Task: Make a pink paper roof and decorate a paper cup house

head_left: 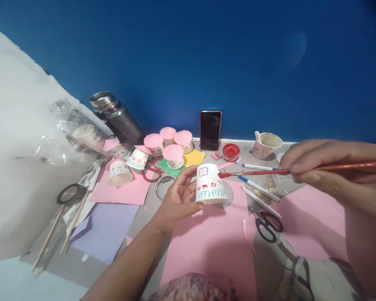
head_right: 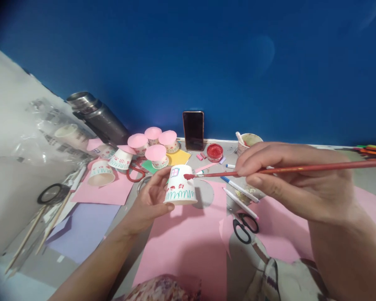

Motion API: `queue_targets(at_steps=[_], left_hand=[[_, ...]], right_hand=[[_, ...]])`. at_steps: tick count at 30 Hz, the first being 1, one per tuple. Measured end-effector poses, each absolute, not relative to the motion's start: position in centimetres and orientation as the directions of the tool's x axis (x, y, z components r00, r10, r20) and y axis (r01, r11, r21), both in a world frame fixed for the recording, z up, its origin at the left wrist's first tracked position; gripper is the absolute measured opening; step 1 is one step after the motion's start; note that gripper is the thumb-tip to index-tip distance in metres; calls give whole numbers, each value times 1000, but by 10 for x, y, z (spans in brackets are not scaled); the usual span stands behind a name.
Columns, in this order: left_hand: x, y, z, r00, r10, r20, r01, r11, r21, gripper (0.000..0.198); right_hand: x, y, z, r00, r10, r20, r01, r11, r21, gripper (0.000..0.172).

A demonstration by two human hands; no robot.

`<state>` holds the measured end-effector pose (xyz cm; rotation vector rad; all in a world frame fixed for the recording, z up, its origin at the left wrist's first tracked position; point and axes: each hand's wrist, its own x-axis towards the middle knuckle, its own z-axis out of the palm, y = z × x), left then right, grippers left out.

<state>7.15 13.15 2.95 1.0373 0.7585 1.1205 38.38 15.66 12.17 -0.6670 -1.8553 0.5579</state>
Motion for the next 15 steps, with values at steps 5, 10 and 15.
queue_targets(at_steps=[5,10,15], left_hand=[[69,133,30,293,956,-33,-415,158,896,89],[69,134,25,325,945,-27,-452,181,873,88],[72,134,25,308,950,-54,-442,193,876,90]], right_hand=[[384,158,117,-287,666,689,205,745,-635,30],[381,159,117,-306,658,688,164,749,-642,30],[380,161,117,-335,642,690,124,755,-644,33]])
